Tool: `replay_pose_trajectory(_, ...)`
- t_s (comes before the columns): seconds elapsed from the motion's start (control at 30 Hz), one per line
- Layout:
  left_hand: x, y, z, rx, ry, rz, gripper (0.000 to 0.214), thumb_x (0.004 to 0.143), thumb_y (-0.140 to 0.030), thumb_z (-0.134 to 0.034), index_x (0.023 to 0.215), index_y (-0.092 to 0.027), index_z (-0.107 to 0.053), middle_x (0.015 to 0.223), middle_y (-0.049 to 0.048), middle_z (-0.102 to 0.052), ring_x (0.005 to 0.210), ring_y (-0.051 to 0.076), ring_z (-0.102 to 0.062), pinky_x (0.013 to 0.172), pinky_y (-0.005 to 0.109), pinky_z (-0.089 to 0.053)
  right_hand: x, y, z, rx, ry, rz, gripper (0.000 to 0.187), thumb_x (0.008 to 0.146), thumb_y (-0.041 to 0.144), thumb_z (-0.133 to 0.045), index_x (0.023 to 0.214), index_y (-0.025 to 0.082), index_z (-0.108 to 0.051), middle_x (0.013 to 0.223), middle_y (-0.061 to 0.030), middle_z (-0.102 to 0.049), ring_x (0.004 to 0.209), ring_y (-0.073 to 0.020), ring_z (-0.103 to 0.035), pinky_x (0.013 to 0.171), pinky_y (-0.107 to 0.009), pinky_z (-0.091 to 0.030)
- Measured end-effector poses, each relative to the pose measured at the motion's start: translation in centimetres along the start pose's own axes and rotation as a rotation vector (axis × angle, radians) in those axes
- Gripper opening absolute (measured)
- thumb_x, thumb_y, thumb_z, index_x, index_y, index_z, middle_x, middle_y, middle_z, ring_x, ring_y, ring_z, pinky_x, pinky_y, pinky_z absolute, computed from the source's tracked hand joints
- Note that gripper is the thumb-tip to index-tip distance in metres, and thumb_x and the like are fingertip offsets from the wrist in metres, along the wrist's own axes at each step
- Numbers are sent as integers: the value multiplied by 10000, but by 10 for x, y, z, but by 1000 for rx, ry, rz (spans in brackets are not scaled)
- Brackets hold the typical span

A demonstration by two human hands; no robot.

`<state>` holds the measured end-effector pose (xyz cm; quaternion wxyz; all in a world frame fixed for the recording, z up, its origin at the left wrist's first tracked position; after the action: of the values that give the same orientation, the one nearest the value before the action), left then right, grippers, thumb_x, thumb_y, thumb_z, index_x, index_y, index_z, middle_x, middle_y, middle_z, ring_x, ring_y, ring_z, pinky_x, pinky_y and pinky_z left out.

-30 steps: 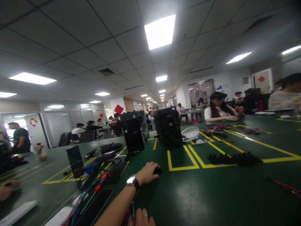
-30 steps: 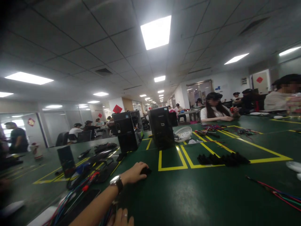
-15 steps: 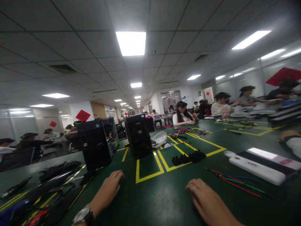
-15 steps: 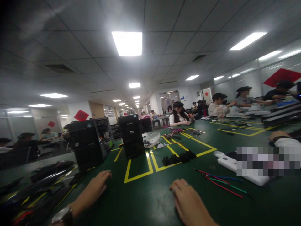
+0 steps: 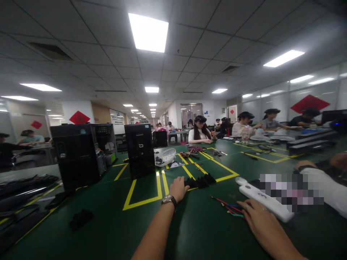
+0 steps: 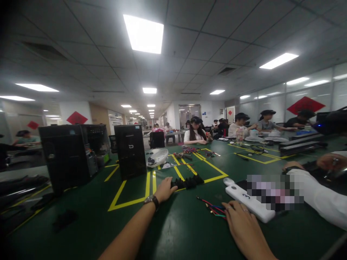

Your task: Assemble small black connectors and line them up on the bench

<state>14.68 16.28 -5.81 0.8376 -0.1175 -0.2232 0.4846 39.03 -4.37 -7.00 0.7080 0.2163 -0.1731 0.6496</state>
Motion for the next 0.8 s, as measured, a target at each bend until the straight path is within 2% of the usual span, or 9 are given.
replay_pose_trajectory(0.07,-4,-4,-3,18,5,-11,475,837,-374,-492,1252,-144,-452,1294,155,-495,1202,286,-429,986,384,-328,3,1,1,16,11,-2,343,898,312,-378,1124,212,-616,1093,-117,-597,963,-264,-587,761,-402,-491)
replay_pose_trajectory(0.17,-18,-3,4,42,-6,-47,423,848,-364,-481,1216,-158,-476,1226,135,-521,1164,267,-442,982,361,-322,2,5,7,61,-6,13,300,893,339,-414,1084,221,-614,1128,-119,-562,987,-270,-565,765,-405,-474)
replay_pose_trajectory(0.3,-45,5,22,43,2,-95,425,840,-370,-494,1217,-175,-480,1202,116,-526,1131,248,-462,973,335,-329,-3,18,16,114,17,81,179,871,308,-476,946,272,-634,1029,-62,-600,933,-246,-571,732,-389,-445)
replay_pose_trajectory(0.4,-69,13,38,21,13,-125,454,812,-386,-536,1224,-202,-484,1182,100,-533,1105,241,-480,958,327,-347,-4,23,20,122,45,100,125,854,239,-496,842,262,-618,963,-36,-617,898,-229,-576,699,-367,-421)
replay_pose_trajectory(0.57,-112,16,60,-152,53,-144,478,732,-402,-630,1173,-258,-515,1167,64,-495,1011,221,-522,877,311,-407,-5,33,30,82,-16,172,125,868,223,-487,841,255,-606,902,-19,-655,833,-201,-599,704,-347,-395)
replay_pose_trajectory(0.67,-139,7,66,-217,119,-207,419,744,-332,-613,1154,-309,-525,1190,34,-461,959,191,-536,833,291,-423,-4,59,35,92,-72,289,136,881,221,-485,906,271,-609,855,6,-680,780,-172,-620,726,-328,-393)
replay_pose_trajectory(0.8,-168,-10,73,-176,204,-282,440,734,-342,-639,1163,-341,-542,1180,36,-501,1004,229,-519,883,353,-396,1,115,39,173,-73,450,148,874,164,-488,877,261,-600,798,21,-663,759,-151,-615,712,-290,-398)
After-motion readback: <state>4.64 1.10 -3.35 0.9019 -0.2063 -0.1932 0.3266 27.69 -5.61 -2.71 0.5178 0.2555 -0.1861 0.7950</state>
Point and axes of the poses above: each hand's wrist, its own x-axis towards the middle knuckle, its own z-axis out of the back of the hand, y = z × x, the point moved 5 cm from there along x, towards the middle knuckle
